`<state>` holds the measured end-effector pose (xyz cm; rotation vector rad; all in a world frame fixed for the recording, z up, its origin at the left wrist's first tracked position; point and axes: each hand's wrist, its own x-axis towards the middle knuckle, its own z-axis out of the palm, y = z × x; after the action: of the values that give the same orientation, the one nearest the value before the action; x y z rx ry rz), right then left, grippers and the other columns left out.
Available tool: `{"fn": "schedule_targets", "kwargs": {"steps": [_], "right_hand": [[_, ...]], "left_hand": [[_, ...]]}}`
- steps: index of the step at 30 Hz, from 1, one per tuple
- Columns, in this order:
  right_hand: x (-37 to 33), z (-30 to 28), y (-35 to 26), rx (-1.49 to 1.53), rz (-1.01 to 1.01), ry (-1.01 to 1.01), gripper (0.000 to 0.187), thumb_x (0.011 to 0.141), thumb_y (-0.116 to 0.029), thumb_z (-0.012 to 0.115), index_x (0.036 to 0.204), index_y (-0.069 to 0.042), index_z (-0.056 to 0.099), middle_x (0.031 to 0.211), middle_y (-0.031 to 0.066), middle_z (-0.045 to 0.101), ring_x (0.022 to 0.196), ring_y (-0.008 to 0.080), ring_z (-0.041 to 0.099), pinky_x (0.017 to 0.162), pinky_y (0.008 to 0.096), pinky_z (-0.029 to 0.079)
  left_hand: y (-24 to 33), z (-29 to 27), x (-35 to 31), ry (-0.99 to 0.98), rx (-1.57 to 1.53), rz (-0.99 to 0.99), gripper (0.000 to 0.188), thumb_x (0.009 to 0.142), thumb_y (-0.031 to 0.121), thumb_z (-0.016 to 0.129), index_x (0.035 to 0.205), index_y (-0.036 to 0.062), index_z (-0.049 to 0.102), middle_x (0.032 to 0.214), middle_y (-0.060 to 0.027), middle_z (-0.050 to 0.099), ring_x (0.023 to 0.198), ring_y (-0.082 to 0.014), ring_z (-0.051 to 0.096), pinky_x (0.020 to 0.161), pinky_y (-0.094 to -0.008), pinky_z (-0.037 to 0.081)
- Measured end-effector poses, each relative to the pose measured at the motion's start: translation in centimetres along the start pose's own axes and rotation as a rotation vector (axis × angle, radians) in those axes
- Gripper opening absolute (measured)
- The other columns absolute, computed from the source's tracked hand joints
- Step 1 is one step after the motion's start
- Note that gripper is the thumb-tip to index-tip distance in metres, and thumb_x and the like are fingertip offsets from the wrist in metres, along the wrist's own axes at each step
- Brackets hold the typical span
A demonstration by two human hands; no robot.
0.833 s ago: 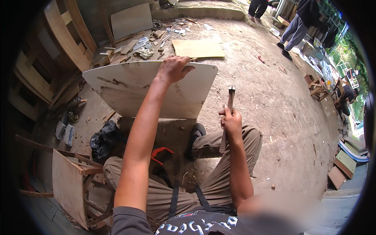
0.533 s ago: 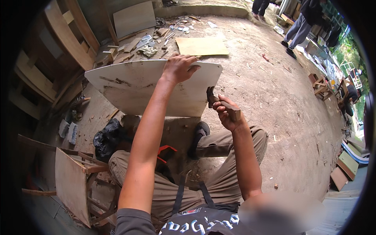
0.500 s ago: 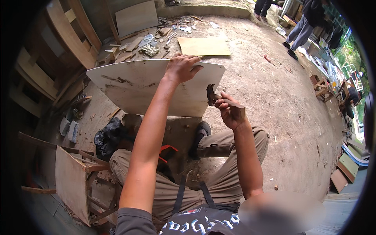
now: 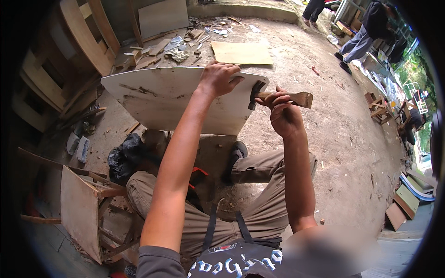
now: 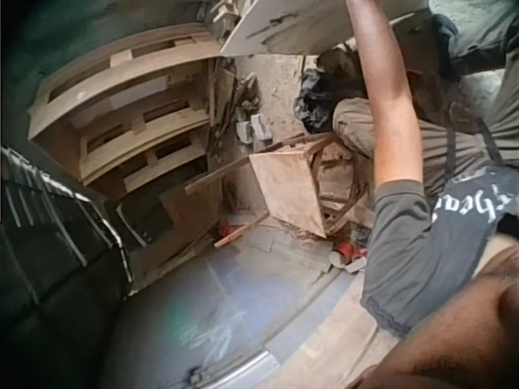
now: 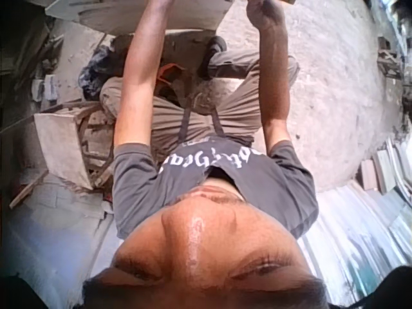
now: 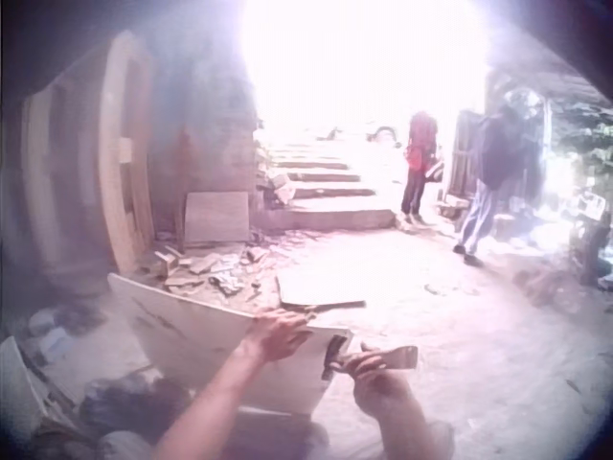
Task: The person uses a hammer to remove nails from a wooden chair frame and then attaches a wooden board to it. They then use a scraper to clean the surface of the board.
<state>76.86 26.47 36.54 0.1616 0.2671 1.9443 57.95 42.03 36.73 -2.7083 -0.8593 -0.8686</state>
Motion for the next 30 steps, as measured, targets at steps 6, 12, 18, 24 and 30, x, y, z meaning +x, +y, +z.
{"fn": "schedule_targets", "kwargs": {"steps": [6, 12, 18, 24, 30], "right_hand": [[-0.7, 0.2, -0.5, 0.001, 0.029, -0.049, 0.054, 0.101, -0.024, 0.041, 0.126, 0.015, 0.012, 0.079, 0.0090, 0.055, 0.065, 0.0151, 0.062, 0.054, 0.0218, 0.056], [-0.4, 2.2, -0.8, 0.039, 0.060, -0.029, 0.058, 0.100, -0.024, 0.043, 0.123, 0.020, 0.012, 0.081, 0.0097, 0.054, 0.066, 0.0154, 0.063, 0.055, 0.0211, 0.056], [-0.5, -1.2, 0.5, -0.466, -0.111, 0.032, 0.037, 0.097, -0.020, 0.048, 0.124, 0.003, 0.037, 0.078, 0.0034, 0.053, 0.063, 0.0116, 0.060, 0.055, 0.0224, 0.053], [-0.7, -16.8, 3.2, -1.033, -0.391, 0.399, 0.038, 0.094, -0.019, 0.058, 0.127, -0.013, 0.041, 0.064, -0.0033, 0.041, 0.048, 0.0084, 0.041, 0.045, 0.0247, 0.037], [-1.2, -19.7, 6.0, -1.198, -0.569, 0.583, 0.017, 0.094, -0.023, 0.059, 0.103, -0.010, 0.053, 0.061, -0.0044, 0.046, 0.044, 0.0045, 0.040, 0.038, 0.0226, 0.032]], "left_hand": [[-0.1, 0.5, 0.0, 0.056, -0.022, 0.011, 0.028, 0.083, 0.038, 0.066, 0.097, 0.0145, 0.067, 0.095, -0.0035, 0.070, 0.094, -0.0177, 0.065, 0.090, -0.0336, 0.044], [0.1, 0.5, 0.3, 0.041, -0.042, -0.017, 0.029, 0.083, 0.038, 0.066, 0.099, 0.0142, 0.067, 0.098, -0.0039, 0.070, 0.095, -0.0184, 0.064, 0.090, -0.0339, 0.044], [-0.5, 0.4, 0.2, 0.018, -0.034, -0.012, 0.029, 0.084, 0.037, 0.065, 0.102, 0.0137, 0.067, 0.099, -0.0047, 0.070, 0.096, -0.0195, 0.064, 0.091, -0.0349, 0.043], [-0.7, 0.7, 1.2, -0.026, -0.029, -0.007, 0.032, 0.085, 0.040, 0.064, 0.103, 0.0143, 0.067, 0.101, -0.0051, 0.069, 0.098, -0.0200, 0.064, 0.092, -0.0358, 0.043], [-1.4, -0.1, 0.7, 0.212, -0.307, 0.030, 0.033, 0.091, 0.029, 0.058, 0.121, 0.0146, 0.058, 0.124, -0.0086, 0.059, 0.123, -0.0248, 0.050, 0.108, -0.0425, 0.029]]}}
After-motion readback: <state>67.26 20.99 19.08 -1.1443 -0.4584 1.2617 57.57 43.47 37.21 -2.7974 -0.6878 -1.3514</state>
